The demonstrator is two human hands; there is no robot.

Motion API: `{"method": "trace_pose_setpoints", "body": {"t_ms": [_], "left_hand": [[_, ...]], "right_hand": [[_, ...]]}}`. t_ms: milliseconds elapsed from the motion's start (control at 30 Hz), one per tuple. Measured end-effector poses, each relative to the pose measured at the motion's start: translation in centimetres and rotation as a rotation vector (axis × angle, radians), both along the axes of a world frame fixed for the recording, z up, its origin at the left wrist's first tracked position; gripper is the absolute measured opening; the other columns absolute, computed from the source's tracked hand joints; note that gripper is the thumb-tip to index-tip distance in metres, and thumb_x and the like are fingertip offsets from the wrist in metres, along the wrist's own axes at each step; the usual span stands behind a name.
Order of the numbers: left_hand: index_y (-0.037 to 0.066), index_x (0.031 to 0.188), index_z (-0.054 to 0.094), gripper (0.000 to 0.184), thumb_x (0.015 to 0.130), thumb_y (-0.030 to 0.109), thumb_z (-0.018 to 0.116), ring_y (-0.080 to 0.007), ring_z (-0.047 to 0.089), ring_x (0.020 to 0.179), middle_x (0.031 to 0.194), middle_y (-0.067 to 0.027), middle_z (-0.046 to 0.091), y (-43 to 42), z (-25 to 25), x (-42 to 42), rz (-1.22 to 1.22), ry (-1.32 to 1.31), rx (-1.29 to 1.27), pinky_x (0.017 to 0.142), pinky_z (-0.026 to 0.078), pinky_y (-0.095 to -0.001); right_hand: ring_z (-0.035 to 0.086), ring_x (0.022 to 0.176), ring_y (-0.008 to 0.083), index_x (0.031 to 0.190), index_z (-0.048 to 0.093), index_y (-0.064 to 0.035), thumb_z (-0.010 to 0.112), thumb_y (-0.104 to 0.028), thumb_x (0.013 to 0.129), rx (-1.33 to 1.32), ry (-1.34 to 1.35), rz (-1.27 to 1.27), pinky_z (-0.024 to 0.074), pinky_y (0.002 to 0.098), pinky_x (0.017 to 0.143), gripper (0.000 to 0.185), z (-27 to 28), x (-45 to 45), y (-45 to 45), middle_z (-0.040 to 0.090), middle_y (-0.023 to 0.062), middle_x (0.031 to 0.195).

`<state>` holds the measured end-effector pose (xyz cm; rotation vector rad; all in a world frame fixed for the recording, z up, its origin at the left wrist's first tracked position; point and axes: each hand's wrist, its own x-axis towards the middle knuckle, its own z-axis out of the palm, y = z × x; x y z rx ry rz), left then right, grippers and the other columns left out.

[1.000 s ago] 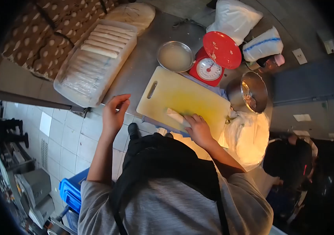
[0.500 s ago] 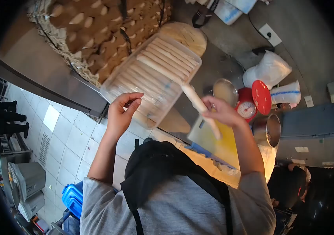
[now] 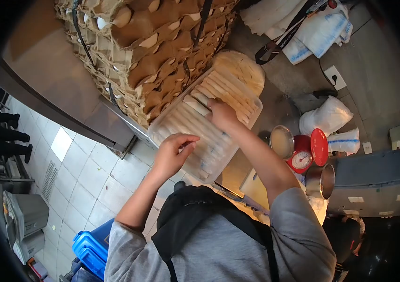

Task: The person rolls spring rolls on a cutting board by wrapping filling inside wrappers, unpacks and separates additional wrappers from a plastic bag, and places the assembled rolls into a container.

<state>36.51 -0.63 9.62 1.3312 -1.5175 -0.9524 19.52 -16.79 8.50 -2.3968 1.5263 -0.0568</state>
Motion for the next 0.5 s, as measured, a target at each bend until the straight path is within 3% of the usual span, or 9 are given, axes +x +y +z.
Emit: {"method": "trace_pose_setpoints", "body": {"t_ms": [33,100,167,367,500], "left_hand": [[0.005,0.105,0.068,0.020,0.087,0.012,0.063,-0.0202,0.062,0.080,0.091,-0.0094,0.066,-1.3,-0.4,-0.1,-0.030,-0.079,-0.023,0.074,0.049,-0.0284],[0.007,0.103,0.068,0.020,0.085,0.010,0.060,-0.0287,0.064,0.085,0.094,-0.0135,0.067,-4.4,-0.1,-0.3,-0.104,-0.235,0.013,0.075,0.050,-0.0343],[0.010,0.102,0.068,0.023,0.085,0.006,0.054,-0.0320,0.064,0.090,0.095,-0.0149,0.067,-8.4,-2.8,-0.6,-0.056,-0.515,-0.001,0.077,0.050,-0.0393],[0.009,0.096,0.066,0.021,0.084,0.005,0.050,-0.0357,0.063,0.093,0.095,-0.0172,0.067,-15.5,-3.8,-0.4,-0.184,-0.810,-0.014,0.080,0.049,-0.0438],[0.008,0.092,0.064,0.015,0.083,0.007,0.051,-0.0368,0.063,0.090,0.091,-0.0182,0.066,-15.6,-3.9,-1.2,-0.088,-0.738,-0.002,0.080,0.048,-0.0445]], "right_hand": [[0.058,0.104,0.0352,0.110,0.054,-0.0028,0.069,-0.013,0.073,-0.134,-0.004,0.075,0.0502,0.0440,0.083,0.041,-0.2,-0.5,0.6,0.058,0.0172,0.111],[0.058,0.103,0.0347,0.107,0.054,-0.0021,0.068,-0.013,0.073,-0.139,0.029,0.101,0.0506,0.0438,0.081,0.038,0.3,-1.7,1.6,0.058,0.0180,0.110],[0.059,0.102,0.0341,0.104,0.054,-0.0020,0.067,-0.011,0.073,-0.127,0.081,0.122,0.0509,0.0433,0.079,0.035,0.8,-3.6,2.6,0.058,0.0183,0.107],[0.064,0.091,0.0306,0.098,0.056,-0.0047,0.058,-0.006,0.075,-0.158,0.260,0.099,0.0503,0.0404,0.073,0.024,0.6,-7.7,4.1,0.064,0.0128,0.092],[0.064,0.087,0.0290,0.094,0.057,-0.0060,0.057,-0.004,0.072,-0.269,0.223,0.106,0.0473,0.0416,0.072,0.022,0.3,-8.0,4.0,0.064,0.0102,0.087]]}}
